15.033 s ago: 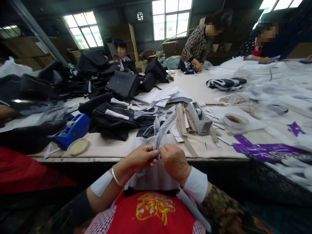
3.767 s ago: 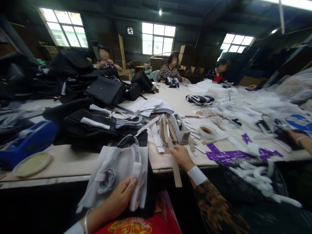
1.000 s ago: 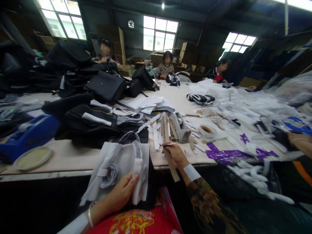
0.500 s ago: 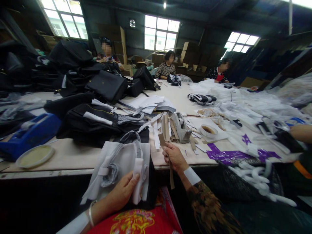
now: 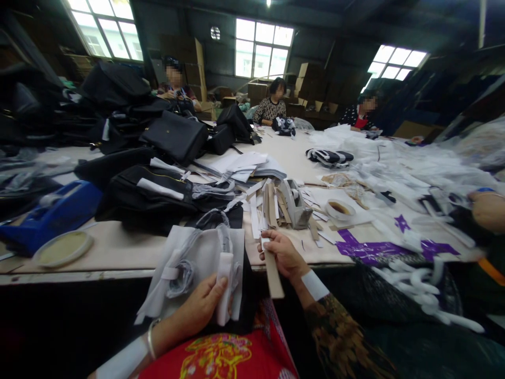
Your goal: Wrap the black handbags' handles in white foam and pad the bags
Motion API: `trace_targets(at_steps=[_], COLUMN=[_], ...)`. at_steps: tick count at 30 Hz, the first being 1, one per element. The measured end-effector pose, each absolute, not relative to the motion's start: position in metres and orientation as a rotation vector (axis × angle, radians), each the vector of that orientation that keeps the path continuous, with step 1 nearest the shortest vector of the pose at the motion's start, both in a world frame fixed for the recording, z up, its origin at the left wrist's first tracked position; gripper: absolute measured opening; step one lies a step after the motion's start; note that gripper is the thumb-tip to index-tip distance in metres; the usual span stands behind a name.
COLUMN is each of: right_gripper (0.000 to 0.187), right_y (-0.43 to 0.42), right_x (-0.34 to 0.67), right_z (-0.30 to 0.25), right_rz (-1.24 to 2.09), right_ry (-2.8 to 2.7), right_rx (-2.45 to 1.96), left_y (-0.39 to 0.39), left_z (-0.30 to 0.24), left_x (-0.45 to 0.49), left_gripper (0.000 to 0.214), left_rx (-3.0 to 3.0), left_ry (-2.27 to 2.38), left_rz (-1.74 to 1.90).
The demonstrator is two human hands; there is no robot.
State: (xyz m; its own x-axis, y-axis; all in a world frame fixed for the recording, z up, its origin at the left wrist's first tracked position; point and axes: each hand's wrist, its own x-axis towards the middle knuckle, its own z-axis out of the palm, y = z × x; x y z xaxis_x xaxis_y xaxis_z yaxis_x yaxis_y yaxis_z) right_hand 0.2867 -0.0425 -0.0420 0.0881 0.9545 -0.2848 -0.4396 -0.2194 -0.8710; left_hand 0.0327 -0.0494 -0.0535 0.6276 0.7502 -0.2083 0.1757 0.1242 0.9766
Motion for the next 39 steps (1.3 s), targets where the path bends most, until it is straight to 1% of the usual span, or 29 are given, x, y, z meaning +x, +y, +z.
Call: trace_targets(at_steps=[2,4,5,6,9,10,13,19,20,22,25,30,34,39], right_gripper=[0.052,0.059,0.057,0.052,0.028,0.025,0.024,0.014,0.014,0.020,0.024,0.026,0.027,0.023], right_y=[-0.046,-0.052,-0.056,-0.061,-0.079,-0.085,-0.099,-0.104,-0.102,-0.100,-0.095,-0.086,-0.078,-0.064], right_x=[0.282,0.278,0.276,0.274,0.267,0.265,0.259,0.248,0.247,0.244,0.242,0.243,0.245,0.241], right_z=[-0.041,-0.038,-0.037,-0.035,-0.029,-0.027,-0.022,-0.020,-0.021,-0.023,-0.026,-0.028,-0.032,-0.037], right_rz=[1.418,1.397,1.400,1.408,1.450,1.467,1.491,1.052,1.018,1.004,1.045,1.316,1.477,1.407], right_ry=[-0.711,-0.820,-0.874,-0.923,-1.070,-1.111,-1.237,-1.686,-1.733,-1.801,-1.841,-1.774,-1.672,-1.819], right_rx=[-1.164,-1.216,-1.241,-1.265,-1.380,-1.434,-1.507,-1.612,-1.648,-1.697,-1.703,-1.597,-1.476,-1.362], left_y=[-0.050,-0.051,-0.052,-0.053,-0.060,-0.062,-0.068,-0.072,-0.072,-0.074,-0.077,-0.080,-0.079,-0.077], left_z=[-0.052,-0.052,-0.052,-0.052,-0.055,-0.057,-0.063,-0.065,-0.063,-0.059,-0.051,-0.046,-0.048,-0.051], left_x=[0.032,0.032,0.032,0.032,0.032,0.033,0.033,0.032,0.033,0.033,0.035,0.036,0.036,0.038], left_gripper=[0.045,0.046,0.047,0.048,0.051,0.052,0.052,0.051,0.051,0.050,0.051,0.049,0.042,0.034], left_rx=[1.380,1.341,1.314,1.271,1.055,0.972,0.839,0.932,0.960,1.024,1.119,1.247,1.529,1.821], left_ry=[0.830,0.833,0.833,0.831,0.796,0.779,0.745,0.746,0.757,0.787,0.827,0.883,1.017,1.148], left_rz=[0.500,0.482,0.471,0.461,0.446,0.450,0.483,0.513,0.515,0.520,0.535,0.547,0.612,0.587])
